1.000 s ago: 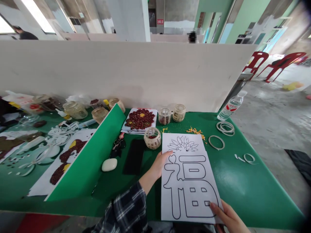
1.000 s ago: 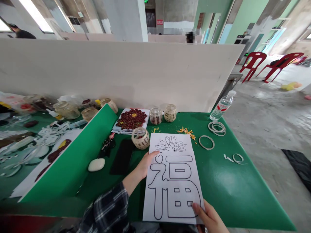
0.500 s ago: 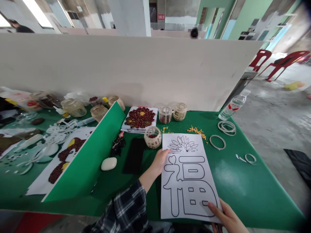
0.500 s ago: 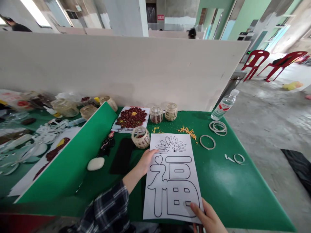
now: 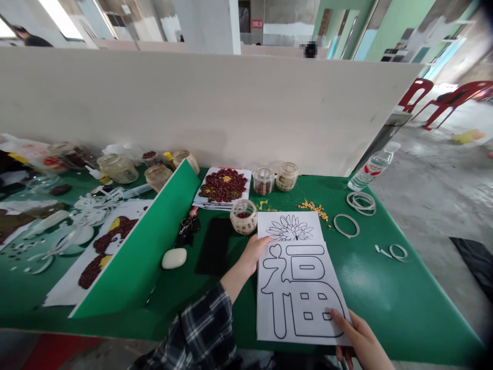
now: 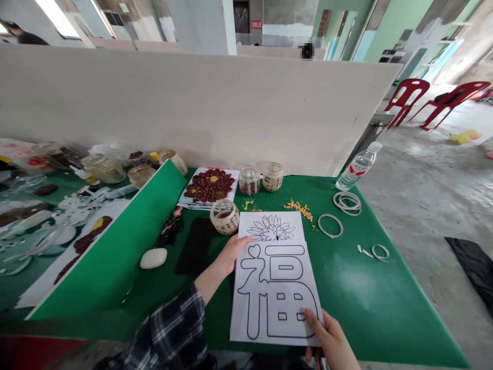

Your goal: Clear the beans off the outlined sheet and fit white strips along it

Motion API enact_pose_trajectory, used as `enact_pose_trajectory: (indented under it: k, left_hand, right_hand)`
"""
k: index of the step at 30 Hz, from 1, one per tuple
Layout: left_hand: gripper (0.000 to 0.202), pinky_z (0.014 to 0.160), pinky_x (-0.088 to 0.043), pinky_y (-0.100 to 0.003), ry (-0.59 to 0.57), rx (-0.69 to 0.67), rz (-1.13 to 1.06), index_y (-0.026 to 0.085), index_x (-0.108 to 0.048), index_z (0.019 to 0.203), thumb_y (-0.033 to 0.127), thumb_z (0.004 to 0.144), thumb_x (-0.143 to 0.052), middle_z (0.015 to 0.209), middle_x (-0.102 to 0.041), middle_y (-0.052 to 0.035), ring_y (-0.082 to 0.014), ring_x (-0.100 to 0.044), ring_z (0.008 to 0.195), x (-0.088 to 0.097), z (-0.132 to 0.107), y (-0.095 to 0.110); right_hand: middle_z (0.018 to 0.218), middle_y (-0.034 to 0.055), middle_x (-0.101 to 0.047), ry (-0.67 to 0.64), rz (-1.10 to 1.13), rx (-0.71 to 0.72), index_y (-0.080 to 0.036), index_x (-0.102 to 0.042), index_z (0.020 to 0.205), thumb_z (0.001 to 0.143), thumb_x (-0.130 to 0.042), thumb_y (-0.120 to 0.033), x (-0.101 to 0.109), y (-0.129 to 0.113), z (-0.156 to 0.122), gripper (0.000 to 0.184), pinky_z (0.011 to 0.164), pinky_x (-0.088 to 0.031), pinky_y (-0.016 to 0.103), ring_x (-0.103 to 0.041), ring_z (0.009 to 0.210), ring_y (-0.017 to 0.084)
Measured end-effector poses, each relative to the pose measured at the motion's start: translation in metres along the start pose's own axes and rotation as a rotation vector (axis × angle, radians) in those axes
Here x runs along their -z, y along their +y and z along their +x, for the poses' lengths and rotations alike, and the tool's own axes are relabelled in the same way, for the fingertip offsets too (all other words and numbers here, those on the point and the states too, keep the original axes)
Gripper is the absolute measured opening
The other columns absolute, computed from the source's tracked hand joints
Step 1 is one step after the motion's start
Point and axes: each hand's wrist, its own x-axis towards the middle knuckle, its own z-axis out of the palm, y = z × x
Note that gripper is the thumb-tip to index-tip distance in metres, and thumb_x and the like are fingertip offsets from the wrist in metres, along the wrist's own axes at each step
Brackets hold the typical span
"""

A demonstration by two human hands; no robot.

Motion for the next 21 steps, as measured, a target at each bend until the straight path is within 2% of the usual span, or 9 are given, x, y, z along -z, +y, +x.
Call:
enact_pose_trajectory:
  k: [5, 9, 11, 13, 15, 18, 19, 21]
  left_hand:
    - [0.034, 0.093, -0.047, -0.040, -0.011, -0.063, -0.022, 0.015, -0.068, 0.102, 0.024, 0.069, -0.071, 0.108, -0.071, -0.0123, -0.0280, -0.065, 0.100, 0.000, 0.003, -0.004]
    - [0.034, 0.100, -0.040, -0.037, -0.014, -0.240, 0.002, 0.016, -0.068, 0.101, 0.032, 0.072, -0.072, 0.111, -0.070, -0.0110, -0.0265, -0.060, 0.110, -0.001, 0.002, 0.002]
    - [0.029, 0.094, -0.041, -0.033, 0.010, -0.325, 0.110, 0.017, -0.068, 0.095, 0.036, 0.073, -0.071, 0.103, -0.071, -0.0097, -0.0250, -0.061, 0.104, 0.001, -0.002, 0.008]
    - [0.027, 0.081, -0.043, -0.029, 0.061, -0.360, 0.280, 0.018, -0.067, 0.086, 0.041, 0.074, -0.070, 0.090, -0.071, -0.0083, -0.0236, -0.063, 0.089, 0.005, -0.009, 0.016]
    - [0.027, 0.068, -0.040, -0.027, 0.155, -0.391, 0.517, 0.020, -0.066, 0.080, 0.046, 0.075, -0.068, 0.081, -0.070, -0.0070, -0.0218, -0.061, 0.075, 0.010, -0.020, 0.024]
    - [0.033, 0.061, -0.033, -0.027, 0.402, -0.480, 0.961, 0.021, -0.060, 0.067, 0.051, 0.081, -0.058, 0.065, -0.062, -0.0044, -0.0205, -0.058, 0.067, 0.018, -0.038, 0.036]
    - [0.035, 0.061, -0.033, -0.027, 0.485, -0.498, 1.077, 0.021, -0.058, 0.066, 0.052, 0.083, -0.056, 0.062, -0.058, -0.0034, -0.0206, -0.057, 0.065, 0.021, -0.043, 0.040]
    - [0.036, 0.062, -0.036, -0.028, 0.659, -0.564, 1.188, 0.021, -0.058, 0.077, 0.057, 0.082, -0.055, 0.066, -0.057, -0.0031, -0.0221, -0.058, 0.070, 0.025, -0.050, 0.047]
  right_hand:
    - [0.057, -0.0006, -0.058, -0.004, -0.022, 0.018, -0.016, -0.057, 0.080, 0.071, -0.063, -0.069, -0.001, 0.004, 0.003, 0.054, 0.029, -0.038, 0.019, -0.055, 0.038, 0.012]
    - [0.056, -0.0005, -0.058, -0.008, -0.022, 0.012, -0.016, -0.056, 0.077, 0.069, -0.064, -0.069, -0.001, 0.002, 0.002, 0.054, 0.029, -0.038, 0.019, -0.055, 0.038, 0.012]
    - [0.057, -0.0001, -0.059, -0.002, -0.017, 0.008, -0.016, -0.058, 0.078, 0.068, -0.065, -0.069, -0.001, 0.000, 0.000, 0.054, 0.030, -0.039, 0.019, -0.055, 0.039, 0.012]
    - [0.057, 0.0004, -0.060, -0.004, -0.011, 0.006, -0.016, -0.059, 0.078, 0.067, -0.066, -0.069, -0.001, -0.002, -0.001, 0.055, 0.030, -0.040, 0.019, -0.055, 0.038, 0.012]
    - [0.054, 0.0000, -0.059, -0.001, -0.004, 0.007, -0.016, -0.059, 0.077, 0.068, -0.065, -0.069, -0.001, -0.002, -0.002, 0.054, 0.030, -0.039, 0.019, -0.054, 0.036, 0.011]
    - [0.048, -0.0023, -0.055, 0.007, 0.009, 0.011, -0.015, -0.060, 0.078, 0.071, -0.064, -0.067, -0.002, 0.001, -0.001, 0.052, 0.030, -0.039, 0.017, -0.052, 0.034, 0.010]
    - [0.047, -0.0027, -0.054, 0.006, 0.011, 0.013, -0.015, -0.060, 0.078, 0.071, -0.064, -0.067, -0.002, 0.002, 0.000, 0.053, 0.030, -0.039, 0.017, -0.052, 0.034, 0.010]
    - [0.046, -0.0030, -0.054, -0.011, 0.009, 0.013, -0.015, -0.059, 0.079, 0.071, -0.064, -0.068, -0.001, 0.005, 0.002, 0.054, 0.030, -0.040, 0.017, -0.052, 0.034, 0.010]
